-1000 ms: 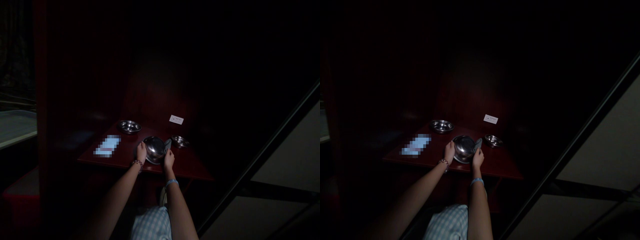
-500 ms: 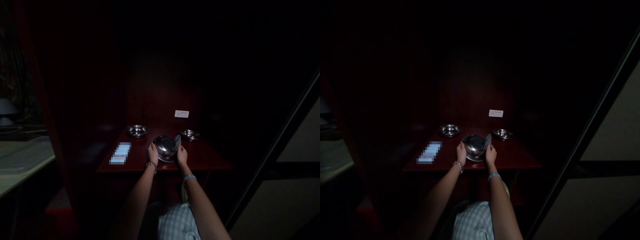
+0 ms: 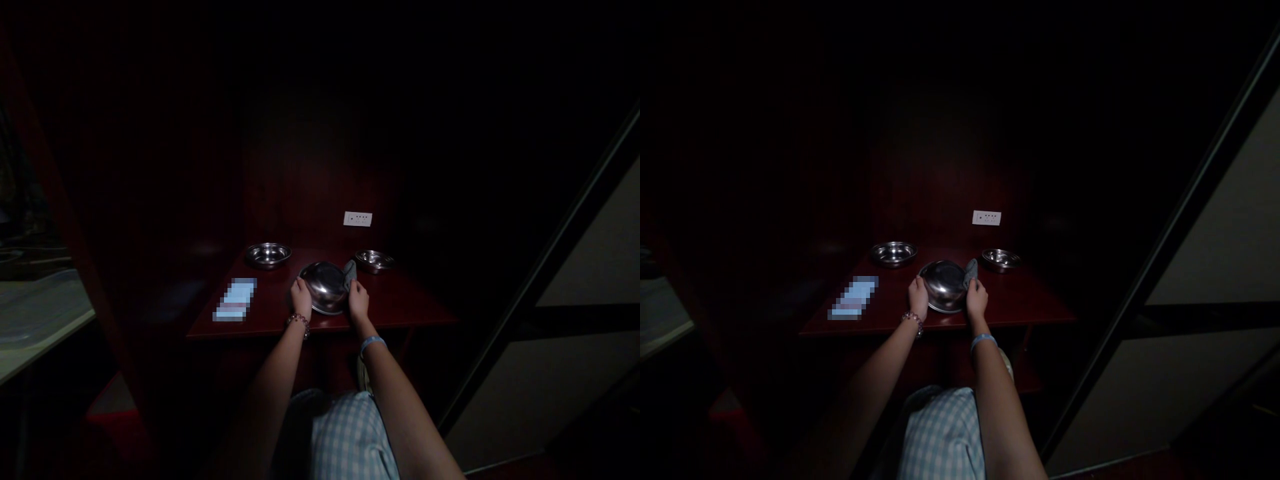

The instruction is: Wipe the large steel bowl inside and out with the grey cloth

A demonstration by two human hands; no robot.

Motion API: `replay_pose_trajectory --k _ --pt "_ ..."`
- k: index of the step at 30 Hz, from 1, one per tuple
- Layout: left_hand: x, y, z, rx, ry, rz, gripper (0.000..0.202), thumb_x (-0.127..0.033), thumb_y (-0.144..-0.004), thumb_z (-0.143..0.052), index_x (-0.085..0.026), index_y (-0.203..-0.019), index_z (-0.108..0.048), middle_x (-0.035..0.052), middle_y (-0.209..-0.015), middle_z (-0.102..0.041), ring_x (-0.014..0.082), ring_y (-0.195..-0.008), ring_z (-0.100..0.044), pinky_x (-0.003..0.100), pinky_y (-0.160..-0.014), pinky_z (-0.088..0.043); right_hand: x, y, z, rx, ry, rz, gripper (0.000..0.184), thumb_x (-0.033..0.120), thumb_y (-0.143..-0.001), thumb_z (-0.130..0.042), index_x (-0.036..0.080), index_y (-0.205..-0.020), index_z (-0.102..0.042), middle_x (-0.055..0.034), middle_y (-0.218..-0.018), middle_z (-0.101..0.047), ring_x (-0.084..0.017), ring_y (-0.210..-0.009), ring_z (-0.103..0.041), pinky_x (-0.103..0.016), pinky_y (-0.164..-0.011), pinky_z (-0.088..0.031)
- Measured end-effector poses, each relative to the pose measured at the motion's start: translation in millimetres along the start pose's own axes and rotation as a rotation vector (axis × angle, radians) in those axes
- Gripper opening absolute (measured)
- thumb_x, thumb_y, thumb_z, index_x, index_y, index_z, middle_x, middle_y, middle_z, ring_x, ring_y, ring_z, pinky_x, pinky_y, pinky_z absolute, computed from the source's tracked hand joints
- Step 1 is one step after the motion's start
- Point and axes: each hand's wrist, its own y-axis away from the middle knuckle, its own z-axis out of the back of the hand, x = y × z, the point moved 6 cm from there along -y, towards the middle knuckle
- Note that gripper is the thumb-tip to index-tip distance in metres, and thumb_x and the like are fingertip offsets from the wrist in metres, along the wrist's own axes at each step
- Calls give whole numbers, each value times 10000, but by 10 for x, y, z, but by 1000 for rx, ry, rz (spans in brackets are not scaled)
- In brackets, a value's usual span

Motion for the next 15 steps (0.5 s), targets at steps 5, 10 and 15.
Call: replay_pose_trajectory --k 5,10,15 --pt "-17 28 -1 6 13 19 440 -252 -1083 -443 -241 -656 -547 38 -661 -616 192 -665 -570 324 -721 -496 -17 -12 -13 -10 -12 6 410 430 -1011 -555 184 -1001 -883 -175 -1129 -883 -331 -1100 -806 -370 -990 -577" --pt "-46 34 5 -5 22 14 442 -231 -1077 -447 -245 -646 -546 50 -665 -629 199 -668 -581 330 -725 -499 -50 -37 -26 -9 -22 21 431 454 -1000 -561 169 -1026 -883 -191 -1130 -880 -341 -1092 -807 -381 -994 -574" --pt "-71 56 8 5 44 32 466 -230 -1095 -444 -245 -641 -547 46 -669 -630 198 -678 -581 325 -739 -506 -78 -55 -41 -12 -31 21 473 493 -1001 -553 162 -1065 -884 -195 -1131 -877 -351 -1097 -805 -401 -1012 -572"
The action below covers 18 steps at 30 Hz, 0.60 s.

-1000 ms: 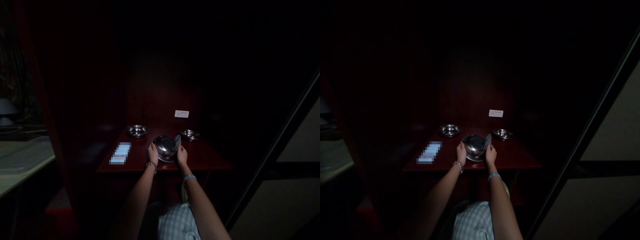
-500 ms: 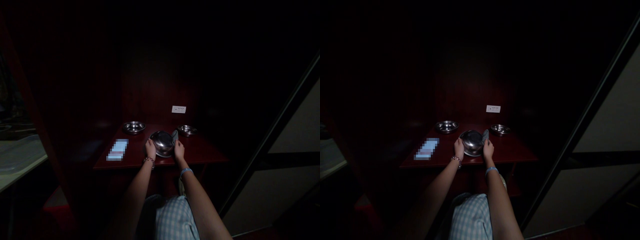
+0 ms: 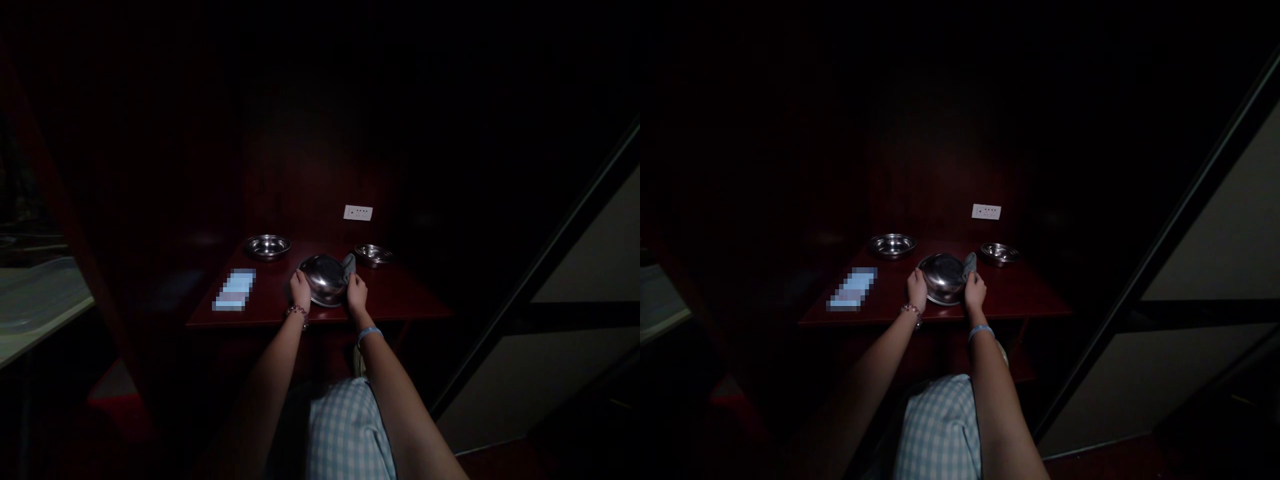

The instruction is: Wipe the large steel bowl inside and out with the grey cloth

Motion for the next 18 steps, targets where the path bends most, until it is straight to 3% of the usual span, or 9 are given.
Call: replay_pose_trajectory --k 8,13,15,18 --pt "13 17 6 10 5 39 475 -236 -1113 -460 -241 -644 -536 21 -666 -605 187 -675 -572 311 -737 -478 -8 8 20 -15 -9 36 465 506 -993 -542 179 -1042 -870 -176 -1118 -882 -346 -1106 -804 -403 -1019 -588" --pt "44 -20 9 30 14 -2 463 -277 -1102 -491 -240 -644 -554 24 -676 -623 192 -689 -586 311 -733 -477 57 49 -9 42 110 35 580 473 -1056 -434 150 -1321 -835 -198 -1322 -842 -342 -1253 -780 -414 -1082 -583" --pt "54 -35 6 29 22 -9 455 -305 -1094 -506 -241 -647 -563 30 -686 -635 199 -695 -597 320 -747 -493 182 102 -35 64 158 145 605 443 -1074 -406 170 -1474 -768 -174 -1444 -800 -314 -1352 -737 -431 -1155 -559" --pt "63 -49 29 -21 14 1 443 -287 -1089 -473 -242 -658 -567 45 -700 -650 206 -693 -602 335 -762 -500 468 299 -154 211 253 486 604 360 -1080 -417 205 -1599 -684 -134 -1672 -653 -274 -1565 -581 -488 -1331 -417"
